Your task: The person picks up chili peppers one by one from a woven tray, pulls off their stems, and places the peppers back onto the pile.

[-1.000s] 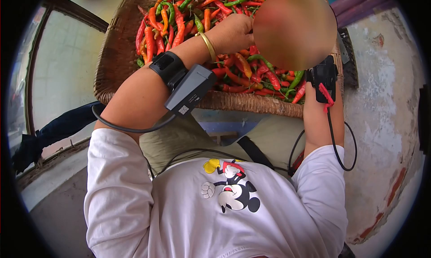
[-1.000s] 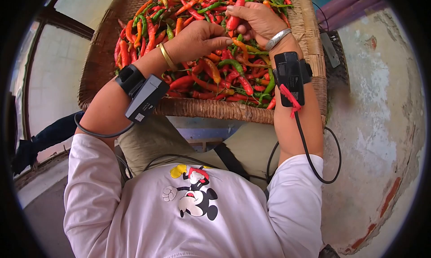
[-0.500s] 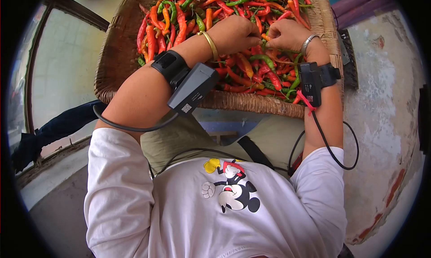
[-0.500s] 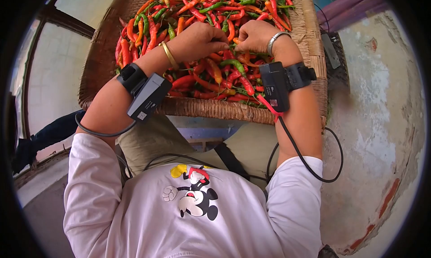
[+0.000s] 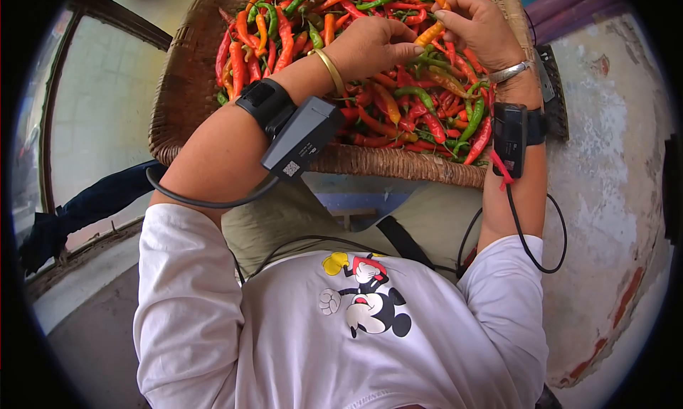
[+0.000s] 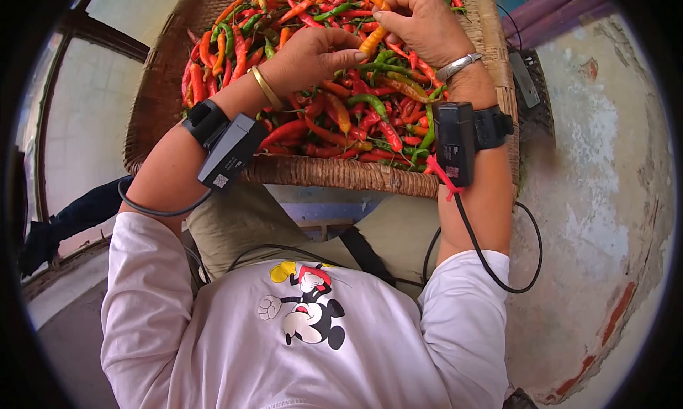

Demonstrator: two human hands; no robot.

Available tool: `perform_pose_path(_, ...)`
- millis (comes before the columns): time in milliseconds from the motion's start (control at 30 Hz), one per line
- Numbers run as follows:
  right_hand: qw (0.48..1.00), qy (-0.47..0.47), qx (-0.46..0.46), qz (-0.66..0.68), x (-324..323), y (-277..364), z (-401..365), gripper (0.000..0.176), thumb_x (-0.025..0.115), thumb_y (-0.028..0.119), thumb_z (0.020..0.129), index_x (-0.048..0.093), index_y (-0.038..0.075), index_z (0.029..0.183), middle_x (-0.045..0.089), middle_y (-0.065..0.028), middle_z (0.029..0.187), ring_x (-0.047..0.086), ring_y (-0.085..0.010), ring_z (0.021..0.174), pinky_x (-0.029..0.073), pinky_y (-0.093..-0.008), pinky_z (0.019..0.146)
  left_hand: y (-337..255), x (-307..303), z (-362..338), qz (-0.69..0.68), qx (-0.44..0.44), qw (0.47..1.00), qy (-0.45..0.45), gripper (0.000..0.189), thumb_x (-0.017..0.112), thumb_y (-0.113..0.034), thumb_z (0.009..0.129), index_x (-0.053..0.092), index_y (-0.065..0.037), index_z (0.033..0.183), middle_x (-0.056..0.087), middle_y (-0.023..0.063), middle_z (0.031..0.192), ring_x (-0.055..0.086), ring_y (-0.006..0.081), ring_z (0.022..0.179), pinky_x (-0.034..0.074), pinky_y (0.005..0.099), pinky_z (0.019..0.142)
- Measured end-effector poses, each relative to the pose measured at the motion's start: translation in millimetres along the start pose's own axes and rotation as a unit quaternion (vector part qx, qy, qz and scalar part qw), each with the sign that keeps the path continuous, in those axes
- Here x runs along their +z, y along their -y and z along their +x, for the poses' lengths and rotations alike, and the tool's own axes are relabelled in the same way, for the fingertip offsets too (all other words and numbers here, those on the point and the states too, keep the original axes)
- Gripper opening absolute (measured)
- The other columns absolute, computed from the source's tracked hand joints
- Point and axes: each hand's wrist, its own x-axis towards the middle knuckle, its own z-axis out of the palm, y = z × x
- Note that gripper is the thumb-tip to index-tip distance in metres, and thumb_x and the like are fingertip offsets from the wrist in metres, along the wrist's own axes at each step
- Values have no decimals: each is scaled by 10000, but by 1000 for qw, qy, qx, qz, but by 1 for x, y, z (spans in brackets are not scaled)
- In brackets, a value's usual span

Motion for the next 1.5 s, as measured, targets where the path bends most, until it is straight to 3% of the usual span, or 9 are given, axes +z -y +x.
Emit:
perform_pose_path(367,926,-9,129,354,12,-27,3,202,555,227,825,561,48,918,545,39,682,510,-6,510,394,-138,387,3,2,2,-169,-25,982,78,280,628,-273,775,606,-15,881,575,3,685,518,62,598,451,219,566)
perform_pose_path(567,959,-44,207,190,1,-39,5,232,531,196,843,535,45,1019,473,74,635,464,13,477,339,-116,355,-8,-4,1,-83,-108,986,100,259,617,-224,789,587,-9,929,587,12,724,524,44,597,407,189,506)
perform_pose_path(633,961,-33,200,190,-8,-44,8,255,551,217,831,531,52,1025,535,48,693,516,-7,547,384,-126,402,6,2,0,-52,-89,987,119,287,631,-259,760,599,-13,905,606,59,749,566,121,647,441,242,569)
perform_pose_path(733,830,-119,-5,545,-20,-58,22,265,553,245,832,535,38,997,599,-74,857,601,-171,771,504,-246,616,11,6,-4,38,-46,989,138,304,644,-280,726,615,-19,879,623,116,780,608,218,702,477,305,636)
perform_pose_path(867,923,-45,155,350,-25,-60,10,306,589,261,803,550,36,1007,607,-51,807,595,-117,697,493,-218,594,6,2,-7,113,-24,984,139,278,636,-250,721,625,-18,874,623,128,742,606,260,678,477,324,634)
perform_pose_path(1133,982,174,12,-72,16,-25,7,249,620,193,738,601,-1,892,594,-49,728,565,-143,690,445,-263,634,-2,-9,4,-36,-105,994,16,219,584,-228,787,628,-19,833,597,54,599,572,123,547,460,260,527)
perform_pose_path(1367,988,141,69,-10,8,-7,5,204,601,206,769,600,21,856,578,-15,672,543,-83,593,426,-230,512,-1,-5,5,-174,-84,980,-53,258,589,-280,805,613,-24,830,580,10,641,516,65,538,435,227,492)
perform_pose_path(1433,975,80,88,186,12,-5,2,205,579,217,799,592,34,889,569,3,658,531,-39,562,407,-170,461,1,-3,6,-157,-80,982,-62,262,590,-287,806,612,-27,822,574,7,641,508,63,535,430,227,485)
perform_pose_path(1500,966,64,82,237,17,-7,1,206,561,224,819,581,33,894,569,12,652,528,-31,547,401,-149,437,3,-3,4,-132,-104,985,48,258,566,-301,825,610,-47,809,542,-33,616,432,25,491,365,176,445)
